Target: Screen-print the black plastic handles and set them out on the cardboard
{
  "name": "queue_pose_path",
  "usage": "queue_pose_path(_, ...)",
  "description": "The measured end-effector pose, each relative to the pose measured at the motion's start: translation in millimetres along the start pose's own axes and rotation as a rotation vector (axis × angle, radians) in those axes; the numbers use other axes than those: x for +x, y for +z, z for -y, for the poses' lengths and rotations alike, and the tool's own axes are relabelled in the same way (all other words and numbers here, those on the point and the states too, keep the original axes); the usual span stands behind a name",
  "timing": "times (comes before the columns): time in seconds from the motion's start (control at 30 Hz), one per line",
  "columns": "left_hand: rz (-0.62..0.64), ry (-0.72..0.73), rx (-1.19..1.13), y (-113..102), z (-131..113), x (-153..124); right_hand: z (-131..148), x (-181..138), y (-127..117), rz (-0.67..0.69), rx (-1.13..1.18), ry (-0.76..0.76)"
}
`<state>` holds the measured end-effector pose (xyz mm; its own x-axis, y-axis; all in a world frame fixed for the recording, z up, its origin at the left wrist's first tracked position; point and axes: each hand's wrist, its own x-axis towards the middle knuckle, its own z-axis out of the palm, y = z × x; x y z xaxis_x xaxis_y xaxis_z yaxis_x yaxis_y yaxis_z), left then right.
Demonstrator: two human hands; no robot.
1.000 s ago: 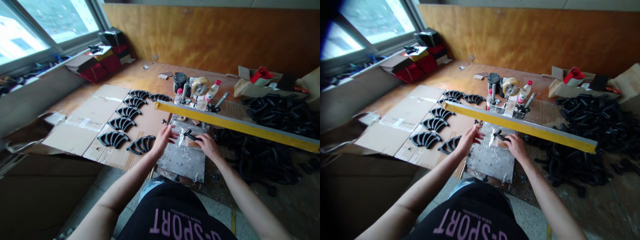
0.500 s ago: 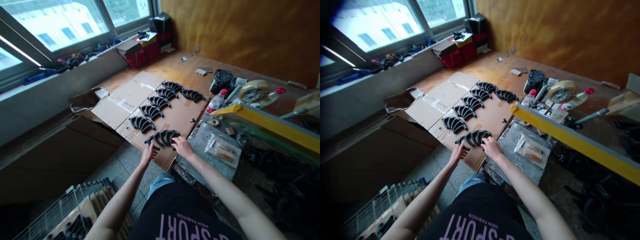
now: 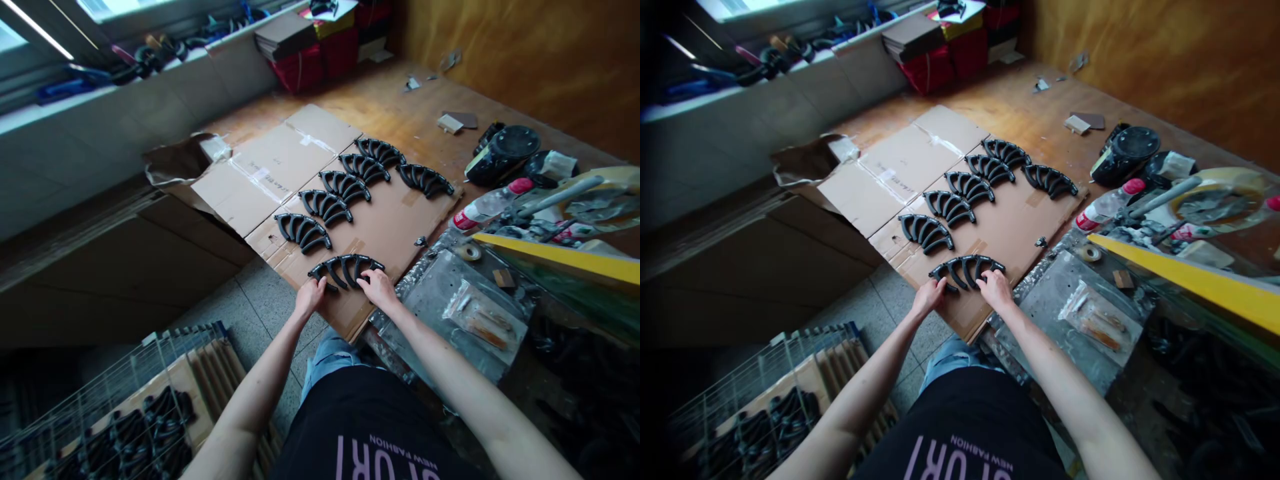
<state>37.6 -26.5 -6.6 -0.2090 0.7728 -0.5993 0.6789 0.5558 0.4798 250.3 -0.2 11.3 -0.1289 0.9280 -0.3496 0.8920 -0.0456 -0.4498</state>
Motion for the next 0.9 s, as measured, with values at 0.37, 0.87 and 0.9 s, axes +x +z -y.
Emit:
queue_pose_path(0.37, 0.085, 0.031, -0.139, 11, -10, 4, -1, 14, -9, 0.010, -0.027, -0.003)
queue_pose_path(0.87, 0.112, 0.037, -0.259, 10, -7, 0, 67, -10, 13, -0.060, -0.367, -0.187)
queue_pose_path(0.9, 0.114, 0.037, -0.260, 10, -7, 1, 68, -9, 15, -0.065, -0.376, -0.175)
